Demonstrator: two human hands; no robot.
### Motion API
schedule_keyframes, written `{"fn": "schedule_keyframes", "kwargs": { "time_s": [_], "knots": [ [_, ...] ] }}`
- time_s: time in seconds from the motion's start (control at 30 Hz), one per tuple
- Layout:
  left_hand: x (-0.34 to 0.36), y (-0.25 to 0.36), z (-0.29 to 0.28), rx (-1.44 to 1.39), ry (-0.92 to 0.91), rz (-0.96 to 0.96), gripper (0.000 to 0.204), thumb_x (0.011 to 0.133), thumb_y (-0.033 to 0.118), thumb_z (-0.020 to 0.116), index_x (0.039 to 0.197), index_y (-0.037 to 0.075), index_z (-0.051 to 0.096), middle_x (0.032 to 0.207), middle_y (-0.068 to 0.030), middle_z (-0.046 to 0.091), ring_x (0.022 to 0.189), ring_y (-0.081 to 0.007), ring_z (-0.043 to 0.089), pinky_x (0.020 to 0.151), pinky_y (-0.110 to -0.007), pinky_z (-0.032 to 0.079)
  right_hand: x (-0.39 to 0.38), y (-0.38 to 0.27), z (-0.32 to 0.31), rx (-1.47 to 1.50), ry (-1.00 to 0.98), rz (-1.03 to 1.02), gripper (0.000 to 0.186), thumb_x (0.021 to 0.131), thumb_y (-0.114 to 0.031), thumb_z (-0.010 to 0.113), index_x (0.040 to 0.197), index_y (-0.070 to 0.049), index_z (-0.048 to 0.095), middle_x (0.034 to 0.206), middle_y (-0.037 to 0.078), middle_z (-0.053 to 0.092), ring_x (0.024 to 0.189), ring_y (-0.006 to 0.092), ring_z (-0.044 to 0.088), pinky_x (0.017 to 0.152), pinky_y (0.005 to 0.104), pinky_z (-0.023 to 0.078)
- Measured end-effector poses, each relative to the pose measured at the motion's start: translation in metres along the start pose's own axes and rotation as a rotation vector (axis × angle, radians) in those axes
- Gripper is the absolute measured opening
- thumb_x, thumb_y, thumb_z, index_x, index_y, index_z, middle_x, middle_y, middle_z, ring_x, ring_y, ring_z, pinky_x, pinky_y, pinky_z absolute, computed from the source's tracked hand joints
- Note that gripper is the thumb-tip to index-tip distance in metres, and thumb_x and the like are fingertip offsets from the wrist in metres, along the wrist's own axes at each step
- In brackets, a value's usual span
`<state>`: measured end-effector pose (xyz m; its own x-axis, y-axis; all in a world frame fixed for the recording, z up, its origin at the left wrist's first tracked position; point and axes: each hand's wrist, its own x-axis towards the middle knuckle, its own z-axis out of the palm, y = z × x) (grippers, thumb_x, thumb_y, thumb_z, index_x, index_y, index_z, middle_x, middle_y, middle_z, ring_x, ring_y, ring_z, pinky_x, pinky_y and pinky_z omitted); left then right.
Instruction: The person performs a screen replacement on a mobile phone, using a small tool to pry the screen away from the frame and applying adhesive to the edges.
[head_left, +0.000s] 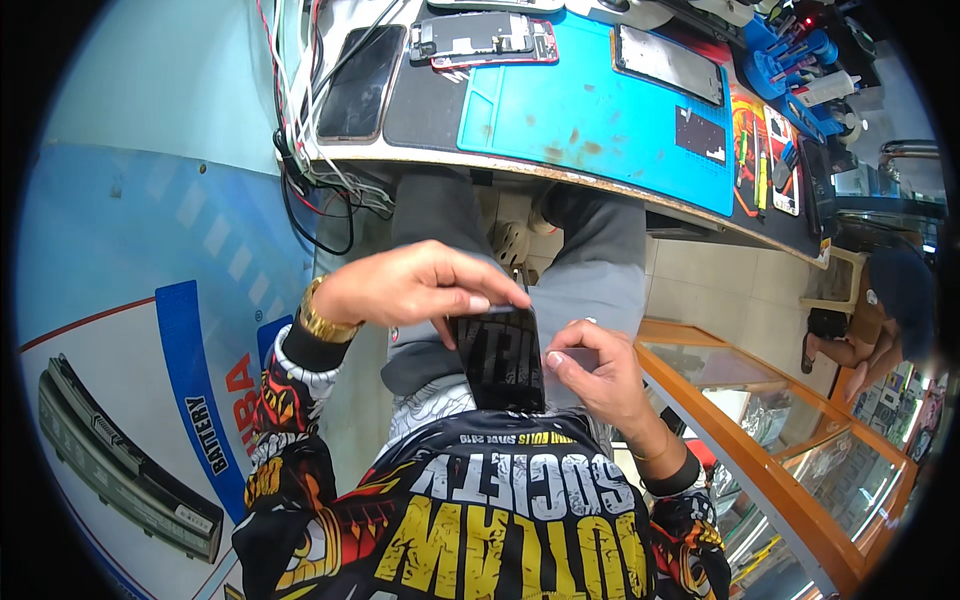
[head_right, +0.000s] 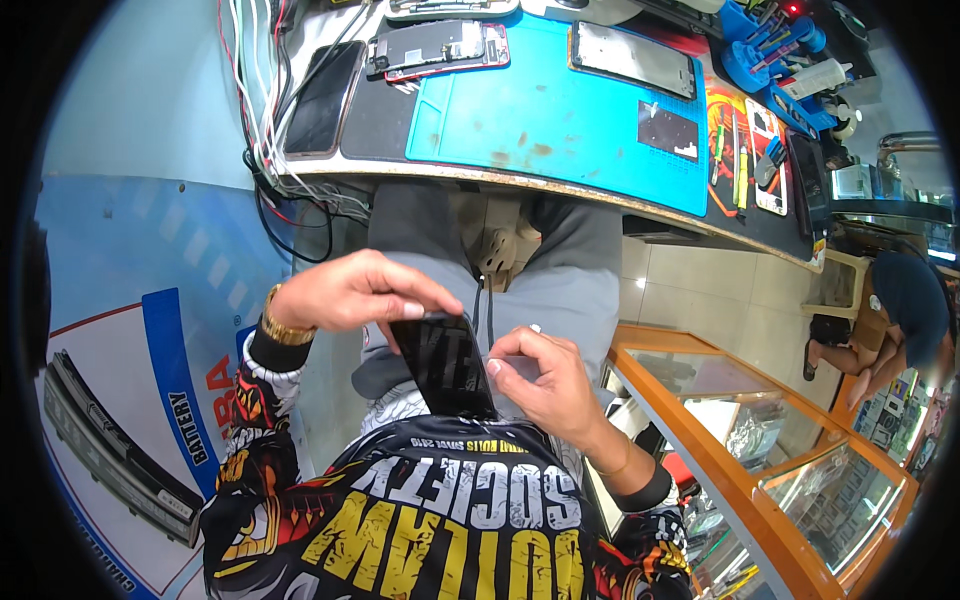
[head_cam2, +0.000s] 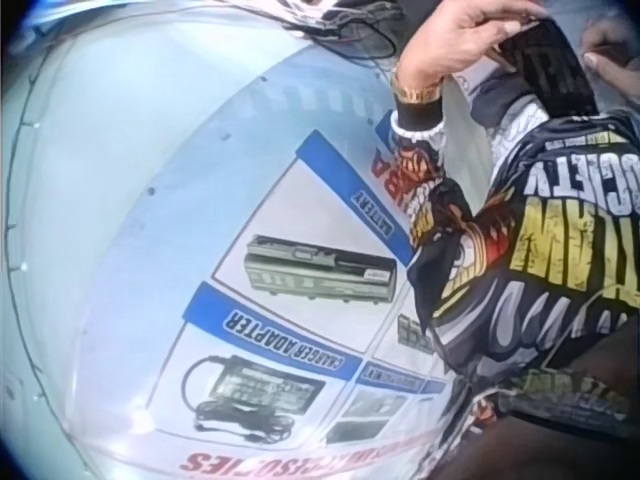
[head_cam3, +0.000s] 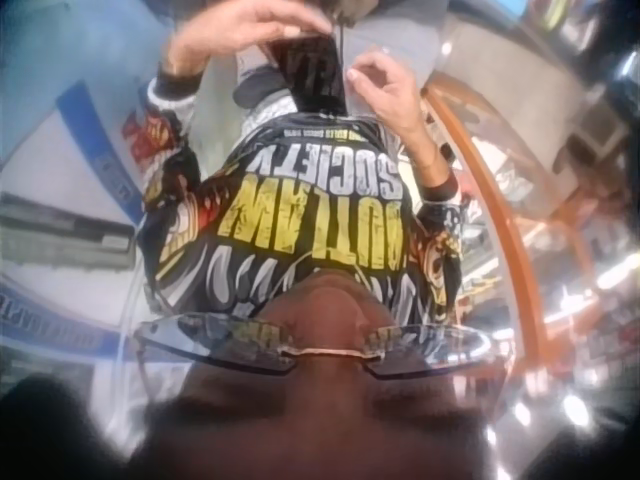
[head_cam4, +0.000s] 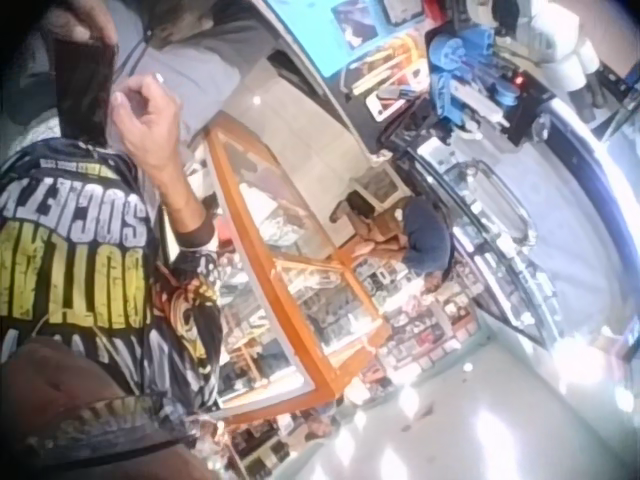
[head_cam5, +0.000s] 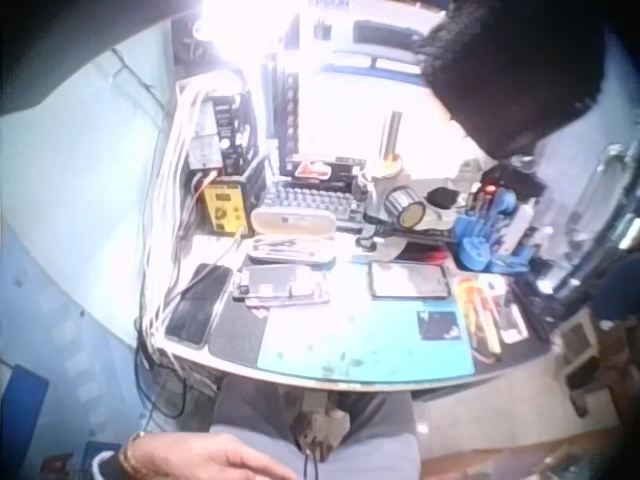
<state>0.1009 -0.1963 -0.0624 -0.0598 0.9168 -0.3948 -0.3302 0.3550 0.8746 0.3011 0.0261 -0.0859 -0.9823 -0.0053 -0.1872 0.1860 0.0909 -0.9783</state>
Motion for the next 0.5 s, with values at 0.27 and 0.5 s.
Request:
{"fn": "schedule_keyframes", "kwargs": {
  "time_s": [0.27, 0.5],
  "knots": [
    [-0.004, -0.045, -0.019, -0.247, 0.095, -0.04, 0.043, 0.105, 0.019, 0.062, 0.145, 0.004, 0.059, 0.121, -0.0058, 0.069, 0.107, -0.0111, 0.066, 0.075, -0.035, 0.067, -0.011, 0.008, 0.012, 0.043, -0.028, 0.293, 0.01, 0.094, -0.008, 0.072, 0.093, 0.002, 0.068, 0.08, 0.007, 0.071, 0.072, 0.013, 0.067, 0.068, 0.0289, 0.052],
    [-0.003, -0.033, -0.025, -0.141, 0.003, -0.071, 0.044, 0.105, 0.021, 0.063, 0.145, 0.005, 0.06, 0.085, 0.0056, 0.052, 0.083, -0.0046, 0.059, 0.077, -0.034, 0.067, -0.004, 0.003, 0.011, 0.017, -0.077, 0.268, 0.01, 0.094, -0.007, 0.07, 0.092, 0.003, 0.068, 0.079, 0.007, 0.071, 0.069, 0.0133, 0.067, 0.066, 0.0292, 0.052]
  ]
}}
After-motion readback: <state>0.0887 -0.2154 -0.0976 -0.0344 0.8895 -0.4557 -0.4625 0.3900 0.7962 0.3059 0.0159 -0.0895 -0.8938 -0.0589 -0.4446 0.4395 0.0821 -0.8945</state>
